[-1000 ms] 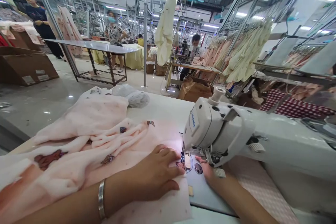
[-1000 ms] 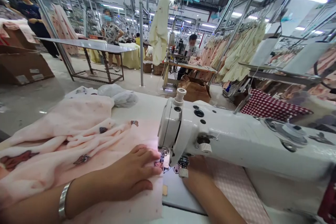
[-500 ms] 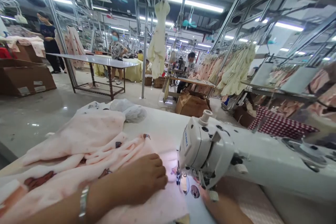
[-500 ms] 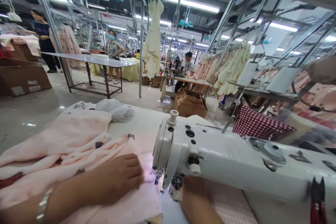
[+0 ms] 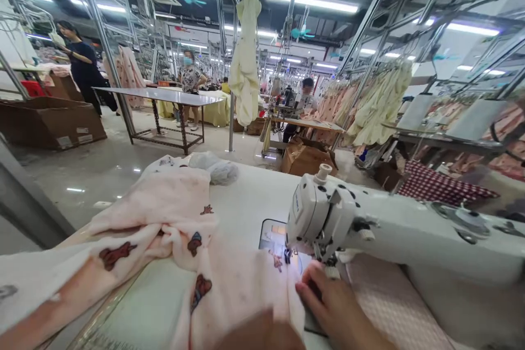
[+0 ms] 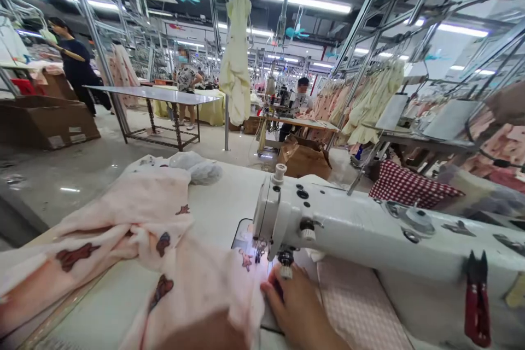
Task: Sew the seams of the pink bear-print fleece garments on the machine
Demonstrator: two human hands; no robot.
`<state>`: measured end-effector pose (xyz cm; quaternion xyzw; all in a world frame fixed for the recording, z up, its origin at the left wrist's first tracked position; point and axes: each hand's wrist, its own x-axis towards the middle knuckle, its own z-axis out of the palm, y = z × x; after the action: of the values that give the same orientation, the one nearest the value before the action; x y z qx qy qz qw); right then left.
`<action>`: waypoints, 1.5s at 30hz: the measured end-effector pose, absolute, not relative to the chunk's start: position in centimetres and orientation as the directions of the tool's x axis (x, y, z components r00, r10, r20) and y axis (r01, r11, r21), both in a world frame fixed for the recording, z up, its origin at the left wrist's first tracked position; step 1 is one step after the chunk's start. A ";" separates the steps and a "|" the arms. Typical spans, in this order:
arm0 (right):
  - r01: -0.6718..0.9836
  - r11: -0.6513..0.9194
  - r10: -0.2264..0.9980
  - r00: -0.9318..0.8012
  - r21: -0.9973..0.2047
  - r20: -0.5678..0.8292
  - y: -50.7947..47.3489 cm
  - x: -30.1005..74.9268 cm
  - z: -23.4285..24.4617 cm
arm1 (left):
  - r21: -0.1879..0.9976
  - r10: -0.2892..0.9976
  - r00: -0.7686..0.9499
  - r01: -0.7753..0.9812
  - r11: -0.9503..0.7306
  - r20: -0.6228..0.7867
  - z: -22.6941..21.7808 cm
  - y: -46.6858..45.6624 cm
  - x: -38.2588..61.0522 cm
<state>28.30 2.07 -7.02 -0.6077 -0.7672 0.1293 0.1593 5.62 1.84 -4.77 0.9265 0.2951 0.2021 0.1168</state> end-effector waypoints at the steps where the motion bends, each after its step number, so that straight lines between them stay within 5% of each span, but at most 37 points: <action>1: 0.884 0.237 0.972 -0.216 -0.403 0.097 2.0 28.5 -7.2 | 0.330 0.568 0.772 0.477 -0.814 0.285 -4.6 2.3 6.2; 8: 0.895 0.328 0.930 -0.250 -0.301 0.268 2.5 31.8 -6.8 | 0.086 0.482 0.850 0.475 -0.876 0.211 -7.4 5.0 7.1; 14: 0.826 0.538 0.797 -0.434 -0.167 0.420 0.6 30.5 -5.4 | 0.234 0.554 0.807 0.509 -0.828 0.204 -6.4 5.2 7.6; 18: 0.749 0.661 0.676 -0.622 0.047 0.396 0.3 28.7 -6.3 | 0.249 0.559 0.794 0.506 -0.826 0.238 -6.4 5.2 7.9; 23: 0.667 0.650 0.623 -0.742 0.364 0.249 2.1 30.8 -10.1 | 0.127 0.442 0.806 0.428 -0.895 0.395 -10.3 6.7 7.9; 28: 0.680 0.671 0.628 -0.733 0.297 0.260 2.2 32.5 -11.0 | 0.090 0.418 0.787 0.426 -0.900 0.453 -11.8 7.4 7.9; 34: 0.775 0.629 0.756 -0.628 0.058 0.187 0.6 31.1 -7.8 | 0.314 0.543 0.800 0.462 -0.829 0.254 -6.8 5.5 7.0; 45: 0.736 0.668 0.713 -0.675 0.111 0.190 1.1 31.3 -7.8 | 0.303 0.551 0.800 0.478 -0.824 0.237 -6.7 5.6 7.3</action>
<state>31.25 1.09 -7.81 -0.3976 -0.9109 -0.0894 0.0651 7.31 5.60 -6.69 0.9417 0.2733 0.1589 0.1147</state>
